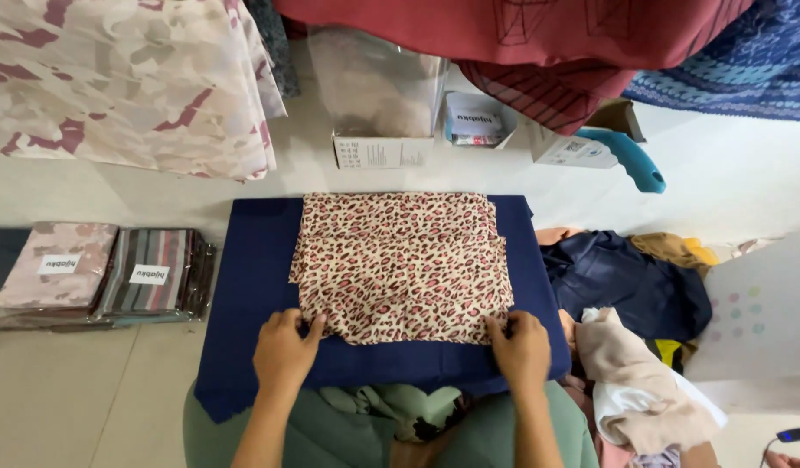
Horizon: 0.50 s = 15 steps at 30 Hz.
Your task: The person lays a leopard-print fabric on a blue surface and uses a lint roller to clean it. They repeatedly roll the device over the fabric, fold it, and continue rolling to remove lint.
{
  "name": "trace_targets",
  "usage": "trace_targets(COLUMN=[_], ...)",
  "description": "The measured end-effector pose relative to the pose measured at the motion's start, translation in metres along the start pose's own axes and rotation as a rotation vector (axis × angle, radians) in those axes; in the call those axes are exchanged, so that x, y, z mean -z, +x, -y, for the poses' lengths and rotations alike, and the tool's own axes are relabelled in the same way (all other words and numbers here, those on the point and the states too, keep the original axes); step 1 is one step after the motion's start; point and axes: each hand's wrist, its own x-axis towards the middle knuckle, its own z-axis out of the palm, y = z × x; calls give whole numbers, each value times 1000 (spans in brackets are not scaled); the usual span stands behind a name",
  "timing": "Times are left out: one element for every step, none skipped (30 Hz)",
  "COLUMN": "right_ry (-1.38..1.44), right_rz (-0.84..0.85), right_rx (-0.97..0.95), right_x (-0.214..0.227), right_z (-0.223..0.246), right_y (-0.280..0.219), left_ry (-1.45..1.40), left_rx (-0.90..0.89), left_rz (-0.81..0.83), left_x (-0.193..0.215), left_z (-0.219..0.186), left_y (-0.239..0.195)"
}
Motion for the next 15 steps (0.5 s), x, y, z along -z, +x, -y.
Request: trace_targets(right_ry=[-36, -71, -70, 57, 183, 184, 287, 387, 386, 372, 357, 358, 250, 140, 139], right_rz=[-62, -128, -128, -62, 4, 3, 16, 32, 35, 92, 148, 147, 124, 102, 100], right_rx=[92, 186, 185, 113, 40, 45, -35, -119, -119, -196, -274, -274, -202, -132, -134], right_x=[-11, -22, -20, -18, -16, -12, -7, -4, 12, 28, 44, 34, 24, 15, 21], right_z=[-2, -4, -4, -4, -3, -7, -10, -14, 1, 16, 31, 19, 8, -3, 1], right_y=[-1, -1, 0, 2, 5, 5, 6, 4, -2, -7, -12, -11, -9, -8, -8], left_ry=[-16, -34, -33, -165, -296, -298, -456, -611, -611, -562, -513, -513, -330, -148, -148], left_rx=[-85, -172, -172, -94, -14, -14, 80, 178, 181, 167, 152, 151, 127, 102, 100], left_rz=[-77, -157, -156, -42, 72, 68, 107, 150, 150, 136, 121, 121, 96, 72, 74], left_x=[-13, -26, -18, -11, -3, 12, 26, 40, 36, 33, 30, 28, 26, 24, 19], left_z=[6, 11, 9, 7, 4, -4, -11, -17, -13, -8, -4, -2, 0, 1, 5], left_y=[4, 9, 9, 11, 12, 6, 0, -8, -7, -6, -4, -5, -7, -8, -7])
